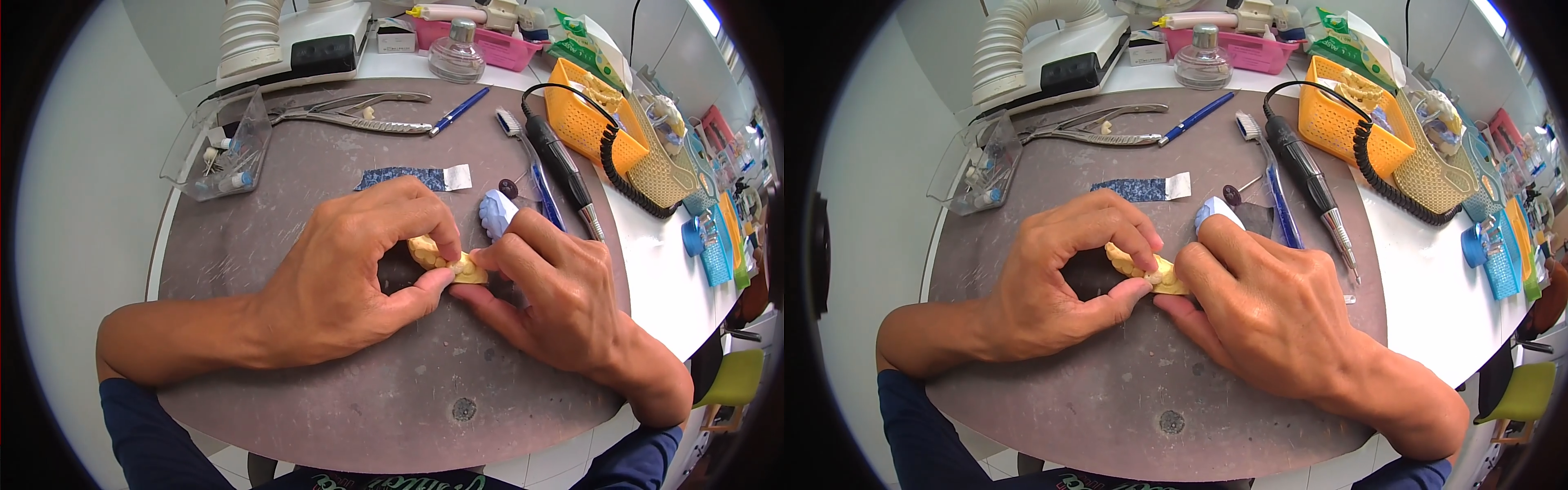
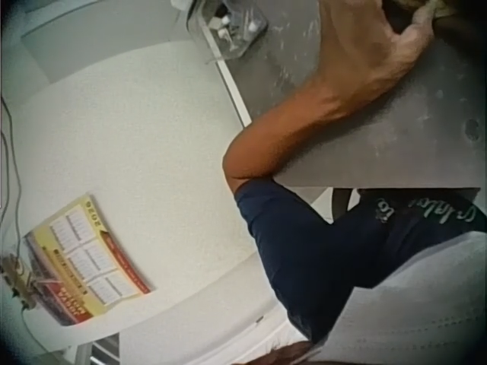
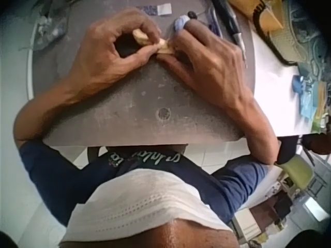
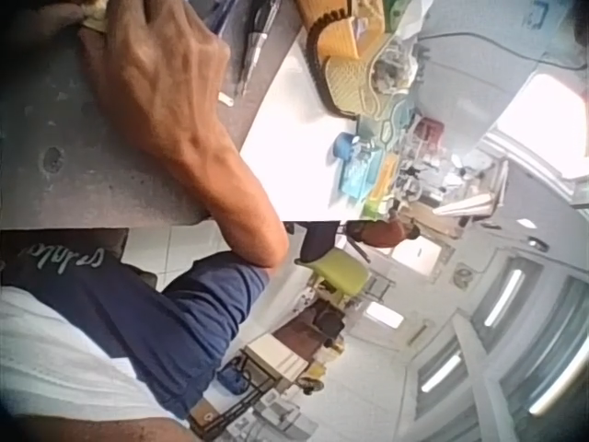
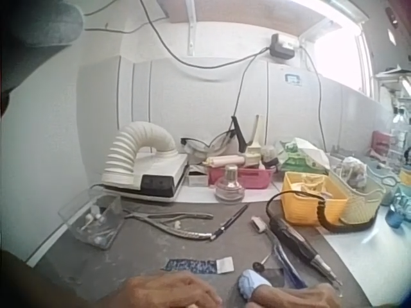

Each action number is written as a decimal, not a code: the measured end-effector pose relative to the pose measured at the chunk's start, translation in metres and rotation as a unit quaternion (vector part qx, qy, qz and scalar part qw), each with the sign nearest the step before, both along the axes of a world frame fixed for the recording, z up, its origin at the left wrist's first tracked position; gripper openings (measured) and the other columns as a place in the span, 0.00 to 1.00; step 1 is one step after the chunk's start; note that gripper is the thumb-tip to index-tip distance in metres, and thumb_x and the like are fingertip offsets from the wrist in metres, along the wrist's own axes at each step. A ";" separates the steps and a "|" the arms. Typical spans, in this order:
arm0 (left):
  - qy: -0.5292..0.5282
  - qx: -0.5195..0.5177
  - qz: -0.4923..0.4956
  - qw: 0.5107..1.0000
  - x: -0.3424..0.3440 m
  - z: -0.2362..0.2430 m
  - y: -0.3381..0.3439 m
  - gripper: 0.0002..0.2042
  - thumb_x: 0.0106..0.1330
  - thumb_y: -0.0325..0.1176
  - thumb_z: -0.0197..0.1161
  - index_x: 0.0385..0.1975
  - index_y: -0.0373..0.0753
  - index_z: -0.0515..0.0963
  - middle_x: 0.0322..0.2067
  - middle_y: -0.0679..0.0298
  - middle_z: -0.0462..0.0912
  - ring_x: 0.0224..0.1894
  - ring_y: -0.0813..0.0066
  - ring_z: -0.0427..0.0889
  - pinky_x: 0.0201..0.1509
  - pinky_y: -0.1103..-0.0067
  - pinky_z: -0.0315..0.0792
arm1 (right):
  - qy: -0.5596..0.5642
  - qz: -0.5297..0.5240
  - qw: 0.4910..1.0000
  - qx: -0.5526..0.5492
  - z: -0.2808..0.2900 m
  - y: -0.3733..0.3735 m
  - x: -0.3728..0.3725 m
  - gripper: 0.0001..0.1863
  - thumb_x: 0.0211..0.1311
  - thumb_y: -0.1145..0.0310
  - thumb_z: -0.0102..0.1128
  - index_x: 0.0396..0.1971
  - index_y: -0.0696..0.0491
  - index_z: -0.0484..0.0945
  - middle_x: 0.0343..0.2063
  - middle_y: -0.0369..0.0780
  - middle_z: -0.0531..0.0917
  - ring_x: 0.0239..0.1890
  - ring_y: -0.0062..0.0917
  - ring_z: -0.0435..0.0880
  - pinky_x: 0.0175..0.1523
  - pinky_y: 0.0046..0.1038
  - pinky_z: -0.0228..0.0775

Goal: The recorder is adjusting and fitting a dental prosthetic onto a plaster dental model using a hand-held micromotor drill.

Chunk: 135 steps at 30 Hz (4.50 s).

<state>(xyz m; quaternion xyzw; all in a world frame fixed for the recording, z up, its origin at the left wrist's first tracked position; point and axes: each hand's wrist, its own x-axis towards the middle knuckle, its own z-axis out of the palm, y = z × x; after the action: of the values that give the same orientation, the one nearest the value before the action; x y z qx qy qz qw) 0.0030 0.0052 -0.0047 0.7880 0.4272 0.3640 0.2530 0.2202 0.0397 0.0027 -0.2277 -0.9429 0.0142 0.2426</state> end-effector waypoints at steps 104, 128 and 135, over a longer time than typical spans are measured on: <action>-0.418 -0.324 -0.075 0.845 -0.005 0.000 -0.007 0.24 0.70 0.36 0.59 0.60 0.33 0.62 0.51 0.54 0.76 0.52 0.68 0.79 0.57 0.70 0.76 | 0.274 -0.052 0.861 -0.426 0.021 -0.001 0.000 0.20 0.59 0.69 0.68 0.48 0.62 0.73 0.35 0.39 0.83 0.35 0.16 0.84 0.38 0.17 0.77; -0.407 -0.333 -0.066 0.848 -0.002 0.002 -0.010 0.25 0.67 0.37 0.64 0.58 0.35 0.62 0.50 0.59 0.78 0.48 0.74 0.81 0.50 0.77 0.79 | 0.272 -0.008 0.837 -0.475 0.012 -0.002 -0.003 0.23 0.58 0.70 0.69 0.51 0.62 0.72 0.35 0.40 0.83 0.32 0.15 0.83 0.34 0.15 0.76; -0.398 -0.340 -0.061 0.850 -0.003 0.005 -0.011 0.25 0.66 0.37 0.65 0.57 0.36 0.63 0.49 0.59 0.78 0.48 0.75 0.81 0.49 0.78 0.78 | 0.284 0.011 0.826 -0.487 0.012 -0.002 -0.002 0.23 0.60 0.68 0.67 0.52 0.62 0.72 0.37 0.41 0.81 0.34 0.15 0.82 0.35 0.15 0.77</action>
<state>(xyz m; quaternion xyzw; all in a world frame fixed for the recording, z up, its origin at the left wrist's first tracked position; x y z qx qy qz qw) 0.0003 -0.0058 0.0002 0.4652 0.3377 0.4626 0.6750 0.2186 0.0375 0.0146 -0.2919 -0.7052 0.5386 0.3569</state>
